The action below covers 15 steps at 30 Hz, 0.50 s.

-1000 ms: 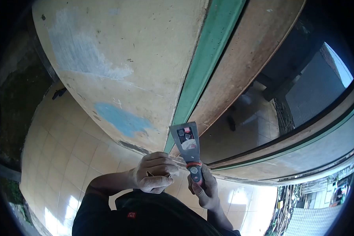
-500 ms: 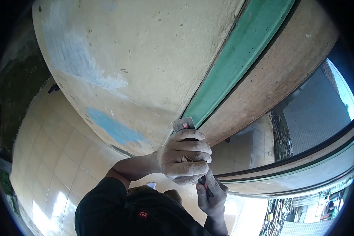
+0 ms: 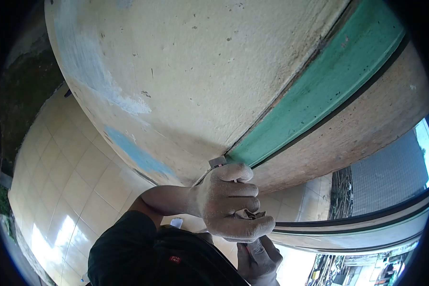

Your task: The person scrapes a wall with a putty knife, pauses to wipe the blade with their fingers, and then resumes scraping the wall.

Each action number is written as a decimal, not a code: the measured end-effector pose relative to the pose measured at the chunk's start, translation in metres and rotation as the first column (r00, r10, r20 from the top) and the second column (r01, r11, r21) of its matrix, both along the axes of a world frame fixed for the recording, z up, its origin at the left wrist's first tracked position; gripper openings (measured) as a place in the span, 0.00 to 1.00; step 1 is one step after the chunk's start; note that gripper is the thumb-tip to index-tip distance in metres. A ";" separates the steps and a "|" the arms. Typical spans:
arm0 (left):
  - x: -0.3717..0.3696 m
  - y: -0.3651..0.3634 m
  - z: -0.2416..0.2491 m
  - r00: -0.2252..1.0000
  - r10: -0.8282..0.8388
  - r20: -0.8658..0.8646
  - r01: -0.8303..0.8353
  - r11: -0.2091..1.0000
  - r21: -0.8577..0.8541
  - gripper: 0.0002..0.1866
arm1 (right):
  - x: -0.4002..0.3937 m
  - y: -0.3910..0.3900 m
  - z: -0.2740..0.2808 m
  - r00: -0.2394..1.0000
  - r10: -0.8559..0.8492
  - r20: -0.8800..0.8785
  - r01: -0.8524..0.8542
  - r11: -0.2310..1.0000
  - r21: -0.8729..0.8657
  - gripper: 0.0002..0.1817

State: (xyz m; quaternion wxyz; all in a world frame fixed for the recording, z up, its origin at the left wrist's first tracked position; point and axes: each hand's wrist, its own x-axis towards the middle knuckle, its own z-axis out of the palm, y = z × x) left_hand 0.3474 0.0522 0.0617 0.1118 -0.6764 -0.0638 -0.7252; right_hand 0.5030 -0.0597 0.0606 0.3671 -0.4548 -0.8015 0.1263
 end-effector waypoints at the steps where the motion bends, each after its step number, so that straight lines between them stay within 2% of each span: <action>1: -0.002 0.002 -0.001 1.000 0.000 0.003 0.000 1.000 -0.004 0.08 | -0.001 -0.001 0.001 0.999 -0.032 0.011 0.032 0.999 -0.011 0.11; 2: -0.006 0.005 -0.002 1.000 0.022 -0.010 -0.022 0.999 0.039 0.08 | -0.002 0.001 -0.003 0.999 -0.038 -0.028 0.037 0.999 -0.020 0.09; 7: -0.006 0.011 -0.008 0.998 0.057 0.019 -0.060 0.987 0.150 0.08 | -0.008 0.009 -0.021 0.995 0.067 -0.080 -0.066 0.998 0.012 0.13; 9: 0.007 0.007 -0.008 0.981 -0.048 0.186 0.012 0.982 0.189 0.09 | -0.002 0.001 -0.017 0.998 0.046 0.039 -0.049 0.997 0.067 0.13; 11: 0.001 0.007 -0.007 0.992 -0.044 0.121 0.018 0.979 0.203 0.08 | -0.007 0.002 -0.016 0.997 0.075 -0.001 -0.075 0.993 0.088 0.12; 13: -0.006 0.009 -0.004 0.997 -0.048 0.060 0.033 0.973 0.228 0.08 | -0.010 0.008 -0.023 0.996 0.088 -0.021 -0.084 0.986 0.143 0.21; 15: -0.024 0.011 -0.003 0.998 0.050 0.024 -0.053 0.981 0.188 0.06 | -0.025 0.020 -0.026 0.989 0.122 -0.083 -0.115 0.989 0.089 0.19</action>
